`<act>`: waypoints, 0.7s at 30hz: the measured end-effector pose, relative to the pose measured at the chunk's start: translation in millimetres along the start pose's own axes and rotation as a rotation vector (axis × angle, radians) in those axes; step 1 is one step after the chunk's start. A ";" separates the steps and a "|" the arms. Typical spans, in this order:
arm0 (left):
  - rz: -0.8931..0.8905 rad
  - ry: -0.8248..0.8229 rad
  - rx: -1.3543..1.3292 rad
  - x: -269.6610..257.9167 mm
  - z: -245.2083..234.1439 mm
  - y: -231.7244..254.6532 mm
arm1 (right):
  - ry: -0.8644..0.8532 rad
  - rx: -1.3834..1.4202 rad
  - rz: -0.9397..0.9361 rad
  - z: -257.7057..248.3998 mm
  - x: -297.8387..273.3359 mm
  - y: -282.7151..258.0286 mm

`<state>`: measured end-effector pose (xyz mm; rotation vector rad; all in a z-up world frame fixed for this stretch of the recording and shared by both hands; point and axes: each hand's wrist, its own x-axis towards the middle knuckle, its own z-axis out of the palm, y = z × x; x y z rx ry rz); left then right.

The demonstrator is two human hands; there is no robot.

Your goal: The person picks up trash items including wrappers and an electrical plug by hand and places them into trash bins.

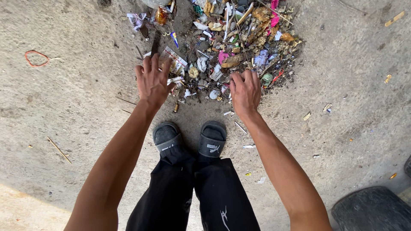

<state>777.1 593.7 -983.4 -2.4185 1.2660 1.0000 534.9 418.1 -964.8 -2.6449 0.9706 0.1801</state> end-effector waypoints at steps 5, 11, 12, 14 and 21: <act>0.077 0.145 0.007 4.4 23.8 -7.4 | 0.042 -0.020 0.026 2.2 -10.4 7.7; 0.083 0.350 -0.132 5.2 32.8 -15.3 | 0.017 0.025 0.076 -18.7 -24.8 12.3; 0.068 0.356 -0.167 5.2 33.9 -16.6 | 0.020 0.024 0.073 -22.3 -27.9 12.6; 0.053 0.400 -0.229 2.1 34.3 -20.2 | 0.012 0.040 0.103 -29.2 -34.0 12.5; 0.053 0.493 -0.403 -53.6 -27.7 -19.2 | 0.034 0.027 0.219 -104.7 -59.7 -10.0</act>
